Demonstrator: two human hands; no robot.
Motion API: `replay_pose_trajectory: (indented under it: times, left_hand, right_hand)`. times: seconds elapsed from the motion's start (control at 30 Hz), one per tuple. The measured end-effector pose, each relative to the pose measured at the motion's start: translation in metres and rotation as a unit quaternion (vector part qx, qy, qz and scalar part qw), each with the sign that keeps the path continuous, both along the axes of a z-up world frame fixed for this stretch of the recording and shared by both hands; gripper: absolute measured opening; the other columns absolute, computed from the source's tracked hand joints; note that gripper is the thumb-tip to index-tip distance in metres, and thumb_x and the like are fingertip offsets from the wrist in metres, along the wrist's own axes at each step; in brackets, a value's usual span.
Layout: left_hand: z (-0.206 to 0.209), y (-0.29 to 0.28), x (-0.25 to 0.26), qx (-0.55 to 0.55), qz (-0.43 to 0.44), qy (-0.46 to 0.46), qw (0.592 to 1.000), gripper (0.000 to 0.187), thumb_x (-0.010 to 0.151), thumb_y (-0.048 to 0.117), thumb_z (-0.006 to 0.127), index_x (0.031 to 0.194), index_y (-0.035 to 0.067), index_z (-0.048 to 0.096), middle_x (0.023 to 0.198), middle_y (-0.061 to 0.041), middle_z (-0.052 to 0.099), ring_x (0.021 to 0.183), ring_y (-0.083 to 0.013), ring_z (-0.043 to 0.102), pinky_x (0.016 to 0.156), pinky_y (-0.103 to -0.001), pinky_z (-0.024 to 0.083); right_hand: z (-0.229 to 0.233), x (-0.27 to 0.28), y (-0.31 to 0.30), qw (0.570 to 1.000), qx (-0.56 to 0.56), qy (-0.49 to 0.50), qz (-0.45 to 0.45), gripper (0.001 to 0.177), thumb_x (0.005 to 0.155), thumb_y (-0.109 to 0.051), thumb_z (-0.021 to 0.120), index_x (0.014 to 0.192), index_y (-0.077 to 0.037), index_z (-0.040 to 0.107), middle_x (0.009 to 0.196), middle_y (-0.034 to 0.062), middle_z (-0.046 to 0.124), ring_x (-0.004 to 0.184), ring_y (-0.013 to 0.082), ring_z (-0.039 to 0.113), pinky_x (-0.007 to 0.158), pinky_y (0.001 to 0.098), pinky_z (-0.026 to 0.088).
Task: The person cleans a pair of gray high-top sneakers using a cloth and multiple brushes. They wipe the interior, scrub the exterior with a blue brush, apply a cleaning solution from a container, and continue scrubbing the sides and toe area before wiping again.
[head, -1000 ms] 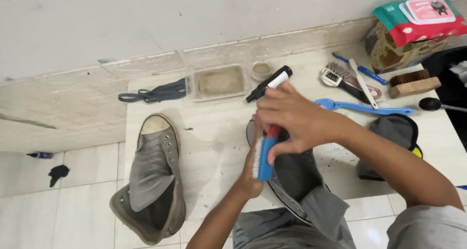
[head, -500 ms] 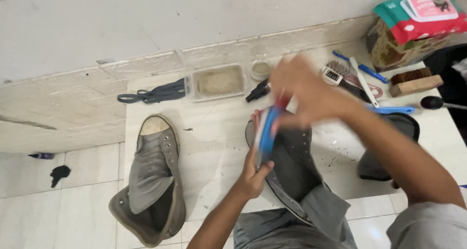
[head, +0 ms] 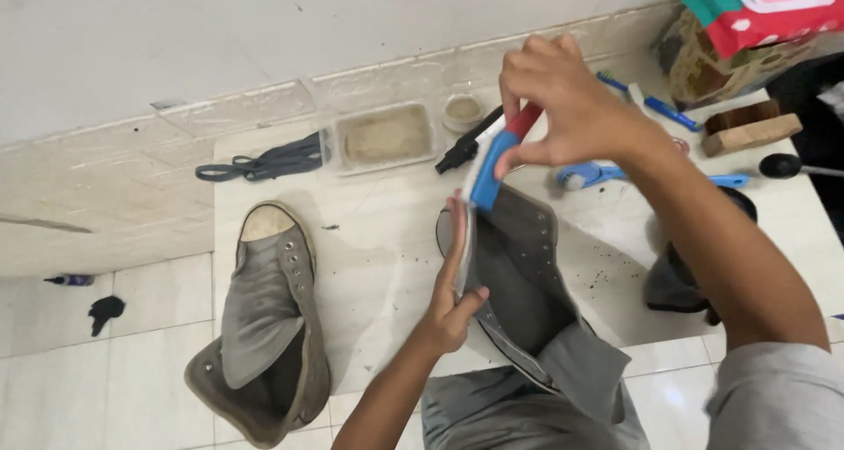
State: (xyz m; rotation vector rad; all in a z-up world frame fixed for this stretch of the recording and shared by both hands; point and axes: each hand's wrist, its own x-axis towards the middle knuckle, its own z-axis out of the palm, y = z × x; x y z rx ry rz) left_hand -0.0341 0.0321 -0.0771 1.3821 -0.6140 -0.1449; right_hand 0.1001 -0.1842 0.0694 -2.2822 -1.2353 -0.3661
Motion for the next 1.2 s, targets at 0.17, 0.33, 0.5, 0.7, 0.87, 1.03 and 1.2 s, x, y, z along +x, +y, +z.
replay_pose_trajectory:
  times: [0.17, 0.33, 0.5, 0.7, 0.87, 1.03, 1.2]
  left_hand:
    - [0.021, -0.004, 0.005, -0.038, -0.005, -0.078, 0.996, 0.075, 0.102, 0.039, 0.042, 0.154, -0.004, 0.009, 0.162, -0.019, 0.01, 0.153, -0.0336, 0.01, 0.128, -0.052, 0.009]
    - [-0.033, 0.002, -0.004, 0.013, -0.008, 0.041, 0.999, 0.066, 0.097, 0.011, 0.05, 0.152, -0.002, 0.018, 0.159, -0.016, 0.023, 0.149, -0.029, 0.018, 0.122, -0.039, 0.014]
    - [0.018, -0.002, 0.002, -0.017, -0.009, 0.02, 1.0, 0.073, 0.098, 0.029, 0.05, 0.154, 0.003, 0.011, 0.155, -0.013, 0.015, 0.144, -0.0269, 0.014, 0.12, -0.043, 0.012]
    - [-0.059, -0.001, -0.005, 0.002, 0.01, 0.041, 0.999, 0.058, 0.094, 0.018, 0.056, 0.145, 0.001, 0.034, 0.135, -0.013, 0.046, 0.126, -0.0228, 0.045, 0.11, -0.038, 0.034]
    - [-0.002, -0.003, 0.005, -0.022, -0.011, -0.056, 0.998, 0.069, 0.098, 0.007, 0.047, 0.156, 0.002, 0.009, 0.164, -0.015, 0.001, 0.154, -0.029, -0.005, 0.126, -0.047, -0.001]
    - [0.028, -0.002, 0.003, -0.076, -0.011, -0.076, 0.994, 0.07, 0.1, 0.005, 0.042, 0.158, 0.009, 0.004, 0.166, -0.011, -0.006, 0.156, -0.029, -0.009, 0.129, -0.048, -0.005]
    - [0.012, -0.005, 0.005, -0.081, -0.013, -0.101, 0.992, 0.074, 0.101, 0.039, 0.038, 0.156, 0.001, 0.007, 0.164, -0.015, 0.005, 0.155, -0.0309, 0.004, 0.13, -0.05, 0.003]
  right_hand:
    - [0.0, -0.022, 0.019, 0.993, -0.041, 0.05, 0.101, 0.058, 0.078, -0.075, 0.046, 0.081, -0.018, 0.054, 0.079, -0.0009, 0.041, 0.077, 0.02, 0.037, 0.071, 0.0393, 0.023]
    - [-0.002, -0.009, 0.016, 0.998, 0.028, 0.05, 0.037, 0.047, 0.078, -0.063, 0.06, 0.074, -0.019, 0.046, 0.079, -0.0009, 0.043, 0.078, 0.0156, 0.036, 0.081, 0.0298, 0.031]
    - [-0.002, 0.006, 0.001, 0.999, -0.014, 0.038, 0.016, 0.056, 0.072, -0.071, 0.058, 0.075, -0.017, 0.045, 0.083, 0.0004, 0.042, 0.08, 0.0189, 0.036, 0.077, 0.0358, 0.027]
    - [0.008, -0.015, 0.032, 0.989, 0.028, 0.074, 0.126, 0.04, 0.081, -0.06, 0.058, 0.079, -0.021, 0.05, 0.078, -0.0007, 0.048, 0.074, 0.0198, 0.042, 0.073, 0.0374, 0.03]
    - [0.01, -0.005, 0.016, 1.0, 0.002, -0.012, 0.01, 0.044, 0.071, -0.059, 0.074, 0.078, -0.022, 0.051, 0.084, -0.0034, 0.046, 0.083, 0.0167, 0.039, 0.085, 0.0324, 0.027]
    - [0.007, 0.002, 0.005, 0.999, -0.028, 0.042, 0.006, 0.048, 0.069, -0.065, 0.068, 0.076, -0.02, 0.054, 0.082, -0.0013, 0.045, 0.084, 0.019, 0.041, 0.086, 0.0363, 0.025]
    - [0.016, -0.035, 0.037, 0.998, -0.036, 0.024, 0.054, 0.049, 0.076, -0.069, 0.053, 0.079, -0.02, 0.05, 0.08, -0.0018, 0.047, 0.078, 0.0174, 0.039, 0.079, 0.0347, 0.028]
